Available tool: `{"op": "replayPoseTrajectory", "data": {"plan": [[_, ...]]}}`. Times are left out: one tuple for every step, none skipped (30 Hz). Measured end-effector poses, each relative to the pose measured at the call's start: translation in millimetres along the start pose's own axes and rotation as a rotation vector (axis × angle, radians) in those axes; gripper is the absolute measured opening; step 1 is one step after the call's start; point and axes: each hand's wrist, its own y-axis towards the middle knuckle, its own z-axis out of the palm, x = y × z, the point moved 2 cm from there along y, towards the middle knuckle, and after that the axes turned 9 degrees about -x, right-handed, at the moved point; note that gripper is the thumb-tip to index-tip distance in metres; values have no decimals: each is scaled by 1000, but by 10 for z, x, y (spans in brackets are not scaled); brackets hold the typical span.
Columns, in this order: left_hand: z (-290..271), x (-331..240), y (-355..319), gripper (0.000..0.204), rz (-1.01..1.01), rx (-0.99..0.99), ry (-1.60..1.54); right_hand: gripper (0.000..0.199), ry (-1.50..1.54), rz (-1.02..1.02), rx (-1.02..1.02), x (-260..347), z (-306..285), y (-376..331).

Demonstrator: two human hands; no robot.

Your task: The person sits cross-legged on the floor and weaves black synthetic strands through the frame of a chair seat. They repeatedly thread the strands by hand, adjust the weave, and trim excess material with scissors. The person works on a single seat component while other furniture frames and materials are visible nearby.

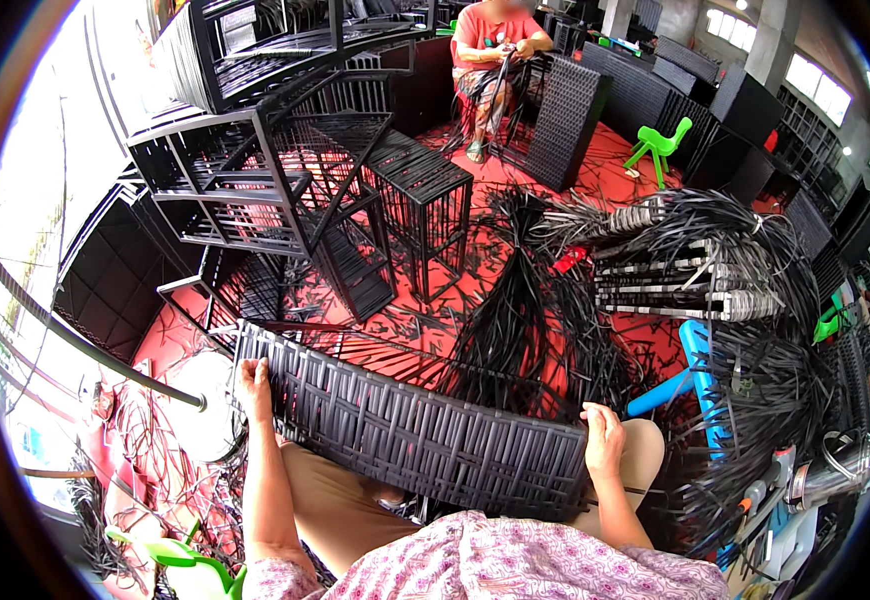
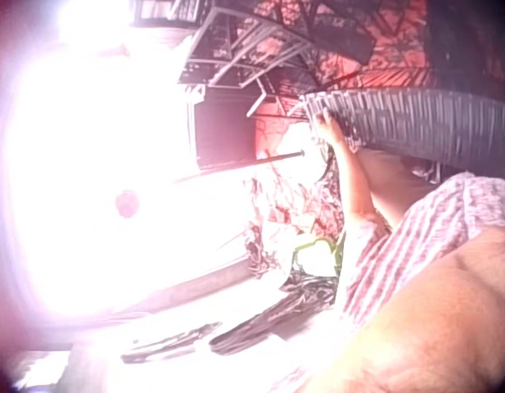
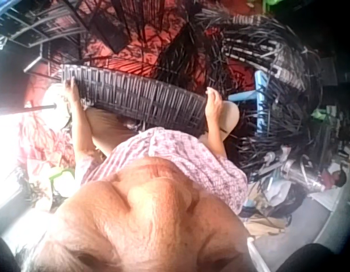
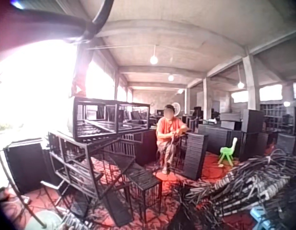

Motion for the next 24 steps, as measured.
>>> {"op": "replayPoseTrajectory", "data": {"plan": [[1,-1,3,19,3,-9,4,34,0,4,-6,19,8,-11],[4,-13,4,19,15,-11,30,32,-3,8,-14,27,0,-14],[11,-22,3,19,15,-8,29,32,-11,0,-20,21,-3,-13],[17,-30,5,19,16,-6,28,31,-19,-9,-26,9,1,-9],[12,-31,6,19,16,-4,30,31,-26,-16,-29,6,5,-10],[14,-33,6,19,20,-3,18,30,-23,-12,-32,12,5,-10],[18,-34,7,19,24,-2,7,30,-20,-7,-35,21,6,-7],[19,-28,4,19,28,-1,-4,29,-17,-3,-37,27,5,-9],[20,-21,2,19,32,0,-15,31,-16,-7,-37,24,6,-10],[18,-11,8,20,27,0,-14,32,-14,-11,-36,15,11,-10],[19,-4,11,20,21,1,-14,33,-14,-14,-36,7,6,-15],[23,3,12,20,15,3,-14,32,-20,-20,-38,7,5,-13],[34,9,14,20,14,4,-16,30,-26,-26,-39,13,8,-4],[33,26,18,20,12,4,-17,29,-32,-31,-38,21,11,-1],[30,43,19,20,10,3,-17,29,-37,-37,-38,26,12,-1],[39,57,28,20,22,-14,-9,29,-42,-43,-37,30,12,-3],[40,71,36,20,19,-14,-5,30,-45,-50,-39,36,13,3],[38,86,41,20,16,-14,-1,30,-38,-44,-38,42,15,4],[37,101,43,20,13,-14,3,30,-31,-38,-37,49,20,2],[41,83,32,20,10,-13,-10,30,-25,-32,-41,55,17,5],[51,70,35,20,13,-9,-7,30,-23,-30,-44,57,15,8],[57,53,41,20,17,-6,-4,30,-21,-29,-47,54,17,12],[53,43,42,20,20,-2,1,31,-19,-27,-49,49,19,12],[59,32,35,20,25,-3,-12,31,-18,-23,-50,40,21,17]]}}
